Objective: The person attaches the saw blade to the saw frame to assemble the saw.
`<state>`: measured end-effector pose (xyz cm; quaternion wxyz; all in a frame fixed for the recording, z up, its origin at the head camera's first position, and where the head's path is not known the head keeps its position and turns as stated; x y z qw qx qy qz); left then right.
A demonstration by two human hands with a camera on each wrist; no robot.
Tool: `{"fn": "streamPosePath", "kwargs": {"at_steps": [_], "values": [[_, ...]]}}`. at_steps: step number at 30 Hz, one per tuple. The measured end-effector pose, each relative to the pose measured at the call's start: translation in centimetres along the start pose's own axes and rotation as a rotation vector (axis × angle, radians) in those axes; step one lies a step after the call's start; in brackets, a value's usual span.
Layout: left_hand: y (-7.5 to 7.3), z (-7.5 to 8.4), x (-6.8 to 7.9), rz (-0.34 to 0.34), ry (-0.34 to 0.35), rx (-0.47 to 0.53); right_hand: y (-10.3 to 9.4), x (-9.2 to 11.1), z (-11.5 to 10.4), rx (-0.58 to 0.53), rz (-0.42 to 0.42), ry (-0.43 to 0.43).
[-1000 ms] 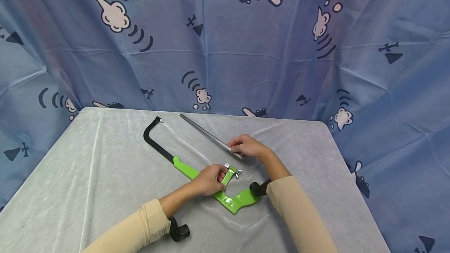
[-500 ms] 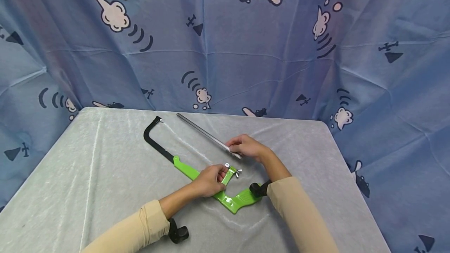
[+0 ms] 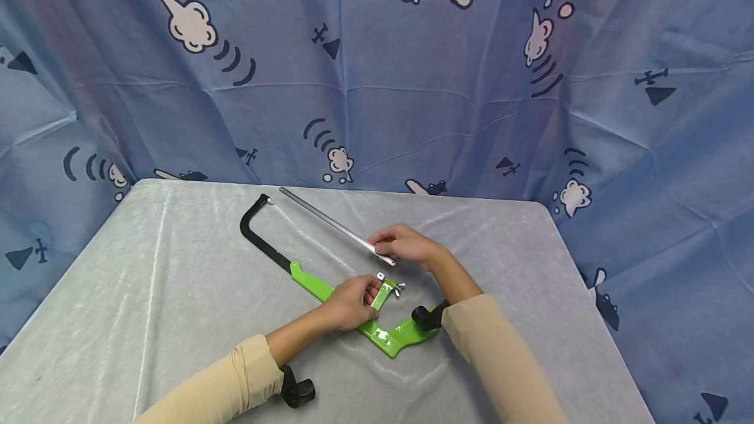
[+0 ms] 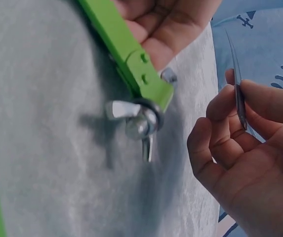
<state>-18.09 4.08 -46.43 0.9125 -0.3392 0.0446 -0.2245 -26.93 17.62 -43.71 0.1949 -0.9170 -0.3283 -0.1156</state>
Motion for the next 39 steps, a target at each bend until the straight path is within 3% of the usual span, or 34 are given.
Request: {"fn": "streamPosePath", "kwargs": {"at_steps": [12,39], "values": [[0.1,-0.1,-0.1,-0.004,0.016,-0.009,1.4,-0.3,-1.0,0.0,-0.028,-0.021],[0.1,0.0,0.0,-0.007,0.019,-0.029,2.1,-1.0,-0.2,0.005,-0.021,0.007]]}}
Point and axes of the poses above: each hand's wrist, its own x-axis away from the middle knuckle, its own y-axis out of the palm, z = x × y, the point moved 3 cm from there along -x, towards the middle knuckle, and after that the axes turned 1 degree about x, right-handed, at the moved point
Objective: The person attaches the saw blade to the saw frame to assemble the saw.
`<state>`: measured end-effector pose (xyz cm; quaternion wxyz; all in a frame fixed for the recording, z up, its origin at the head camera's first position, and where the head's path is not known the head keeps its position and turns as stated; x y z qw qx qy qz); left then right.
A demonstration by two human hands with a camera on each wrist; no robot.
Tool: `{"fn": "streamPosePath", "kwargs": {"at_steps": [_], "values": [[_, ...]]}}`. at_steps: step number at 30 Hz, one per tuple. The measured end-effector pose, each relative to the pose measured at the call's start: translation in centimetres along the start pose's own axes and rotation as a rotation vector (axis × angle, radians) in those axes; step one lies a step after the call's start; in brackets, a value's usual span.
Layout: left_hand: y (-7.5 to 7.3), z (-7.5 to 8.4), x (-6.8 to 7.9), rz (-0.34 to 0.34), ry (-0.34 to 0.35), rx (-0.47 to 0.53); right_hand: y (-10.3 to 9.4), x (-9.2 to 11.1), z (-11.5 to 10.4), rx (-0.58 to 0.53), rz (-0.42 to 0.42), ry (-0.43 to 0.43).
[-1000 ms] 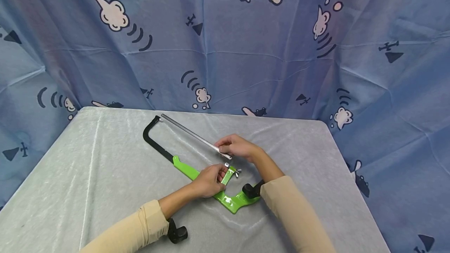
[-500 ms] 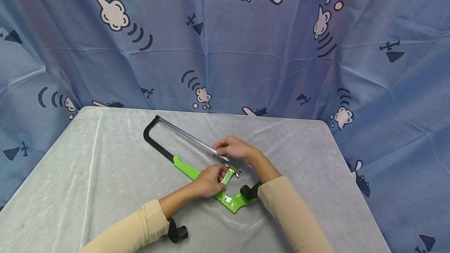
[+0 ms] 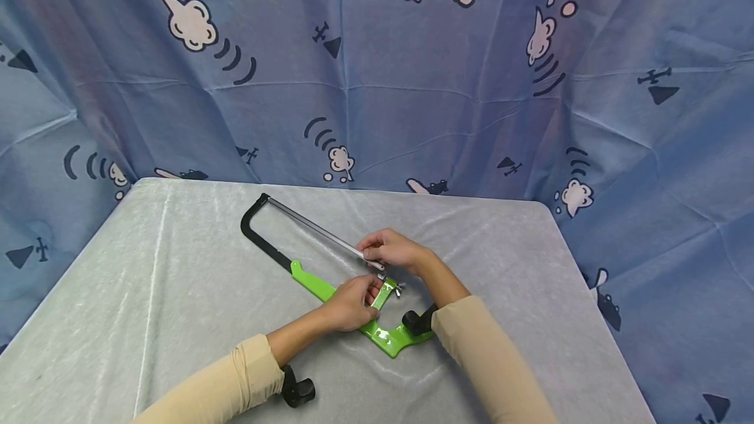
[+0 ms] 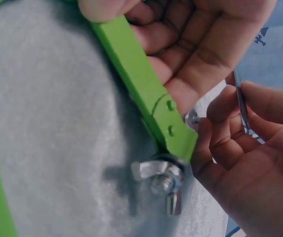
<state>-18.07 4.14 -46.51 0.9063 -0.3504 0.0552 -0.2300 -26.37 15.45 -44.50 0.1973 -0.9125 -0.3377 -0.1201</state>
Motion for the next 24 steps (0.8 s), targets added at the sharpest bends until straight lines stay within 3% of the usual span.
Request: {"fn": "streamPosePath", "kwargs": {"at_steps": [12,24], "values": [[0.14,-0.08,-0.12,-0.002,-0.001,-0.001,0.01,-0.09,0.28,-0.005,0.011,0.015],[-0.01,0.08,-0.04,-0.007,-0.003,-0.009,0.06,-0.39,0.26,0.062,0.034,0.026]]}}
Point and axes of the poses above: each hand's wrist, its own x-axis away from the middle knuckle, its own y-axis out of the palm, z = x × y, the point moved 3 cm from there along -x, towards the middle knuckle, and after that the axes turned 1 degree about x, right-handed, at the moved point
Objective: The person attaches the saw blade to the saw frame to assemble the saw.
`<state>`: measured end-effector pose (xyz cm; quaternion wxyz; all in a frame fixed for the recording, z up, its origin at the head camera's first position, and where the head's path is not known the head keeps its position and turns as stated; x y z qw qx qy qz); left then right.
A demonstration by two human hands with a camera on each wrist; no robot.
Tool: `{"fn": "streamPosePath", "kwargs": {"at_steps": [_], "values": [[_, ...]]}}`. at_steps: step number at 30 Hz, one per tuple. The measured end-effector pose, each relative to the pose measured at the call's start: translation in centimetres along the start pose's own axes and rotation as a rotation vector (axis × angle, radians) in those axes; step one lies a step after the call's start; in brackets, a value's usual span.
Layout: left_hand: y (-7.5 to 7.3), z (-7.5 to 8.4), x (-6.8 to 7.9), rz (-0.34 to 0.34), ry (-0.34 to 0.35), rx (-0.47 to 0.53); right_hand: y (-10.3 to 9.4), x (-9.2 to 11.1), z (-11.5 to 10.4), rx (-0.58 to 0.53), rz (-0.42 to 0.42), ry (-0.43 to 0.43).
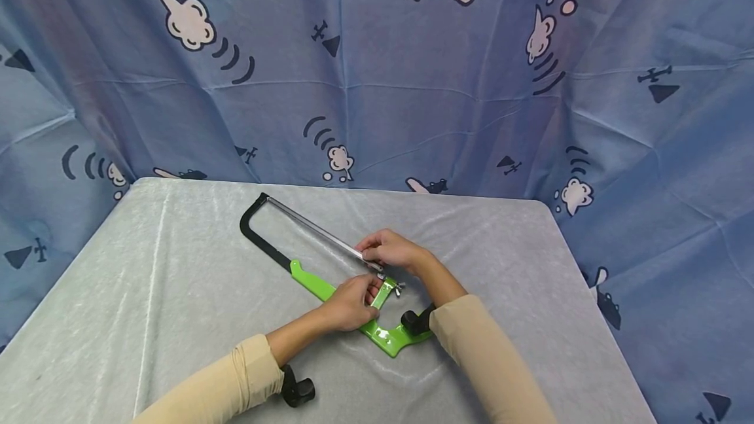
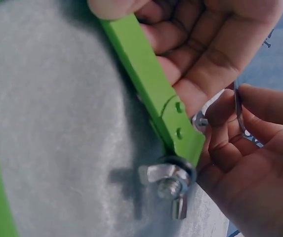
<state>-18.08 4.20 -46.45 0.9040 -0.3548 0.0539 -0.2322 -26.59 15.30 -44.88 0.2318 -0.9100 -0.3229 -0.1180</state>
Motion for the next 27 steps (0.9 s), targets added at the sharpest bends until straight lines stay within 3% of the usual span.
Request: {"fn": "streamPosePath", "kwargs": {"at_steps": [14,27], "values": [[-0.09,-0.1,0.01,-0.008,0.004,-0.009,0.31,-0.26,0.04,0.092,0.02,-0.003],[-0.05,-0.1,0.02,0.002,0.011,0.003,0.56,-0.21,0.15,0.107,0.017,-0.027]]}}
Point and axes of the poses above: each hand's wrist, its own x-axis away from the middle knuckle, its own y-axis out of the palm, z = x × y, the point moved 3 cm from there along -x, towards the middle knuckle, and after that the axes turned 1 degree about x, right-handed, at the moved point
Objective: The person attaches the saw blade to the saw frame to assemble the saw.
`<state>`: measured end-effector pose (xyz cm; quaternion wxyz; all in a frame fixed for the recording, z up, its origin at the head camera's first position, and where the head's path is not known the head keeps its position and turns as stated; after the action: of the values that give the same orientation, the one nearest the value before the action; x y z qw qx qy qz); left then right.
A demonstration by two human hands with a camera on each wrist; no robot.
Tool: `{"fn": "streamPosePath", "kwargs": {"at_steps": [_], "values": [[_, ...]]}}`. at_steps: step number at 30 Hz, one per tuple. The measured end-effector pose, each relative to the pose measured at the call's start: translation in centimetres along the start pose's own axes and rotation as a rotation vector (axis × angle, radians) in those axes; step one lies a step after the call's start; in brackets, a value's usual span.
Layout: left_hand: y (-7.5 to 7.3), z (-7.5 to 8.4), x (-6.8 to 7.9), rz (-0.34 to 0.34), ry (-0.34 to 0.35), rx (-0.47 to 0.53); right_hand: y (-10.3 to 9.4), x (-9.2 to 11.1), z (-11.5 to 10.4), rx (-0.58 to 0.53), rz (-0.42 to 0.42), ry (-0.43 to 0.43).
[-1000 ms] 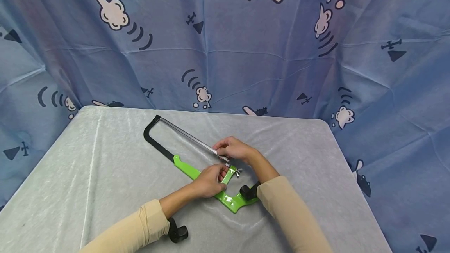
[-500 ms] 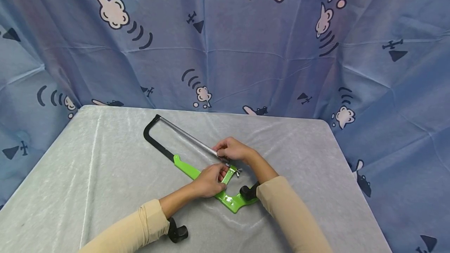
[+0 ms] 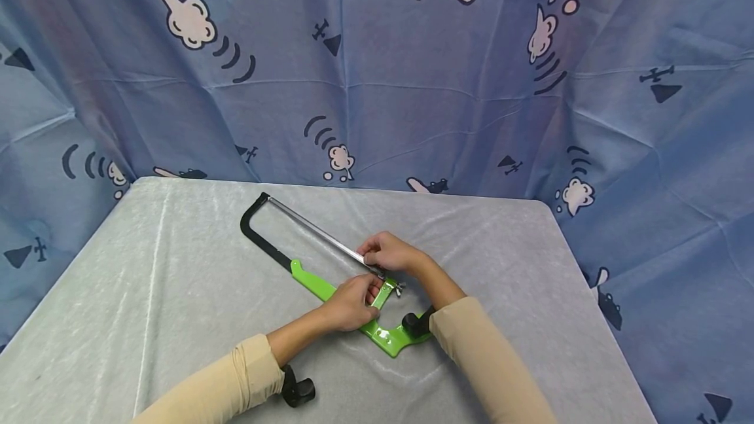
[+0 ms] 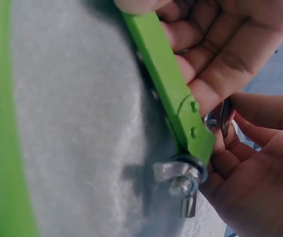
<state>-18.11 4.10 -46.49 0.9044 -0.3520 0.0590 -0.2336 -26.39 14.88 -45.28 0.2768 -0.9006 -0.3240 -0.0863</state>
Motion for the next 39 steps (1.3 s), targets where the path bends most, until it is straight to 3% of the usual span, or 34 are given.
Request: {"fn": "streamPosePath", "kwargs": {"at_steps": [30,39], "values": [[-0.1,0.0,0.0,0.004,0.024,-0.01,0.5,-0.1,0.6,0.008,-0.036,-0.085],[-0.2,0.1,0.1,0.006,0.026,-0.016,0.5,0.7,-0.8,0.015,-0.033,-0.078]]}}
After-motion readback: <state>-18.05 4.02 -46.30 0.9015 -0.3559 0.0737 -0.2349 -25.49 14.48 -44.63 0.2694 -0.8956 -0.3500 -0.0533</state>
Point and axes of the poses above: each hand's wrist, its own x-axis away from the middle knuckle, its own y-axis out of the palm, z = x × y, the point moved 3 cm from there along -x, towards the middle knuckle, and after that the axes turned 1 degree about x, right-handed, at the moved point
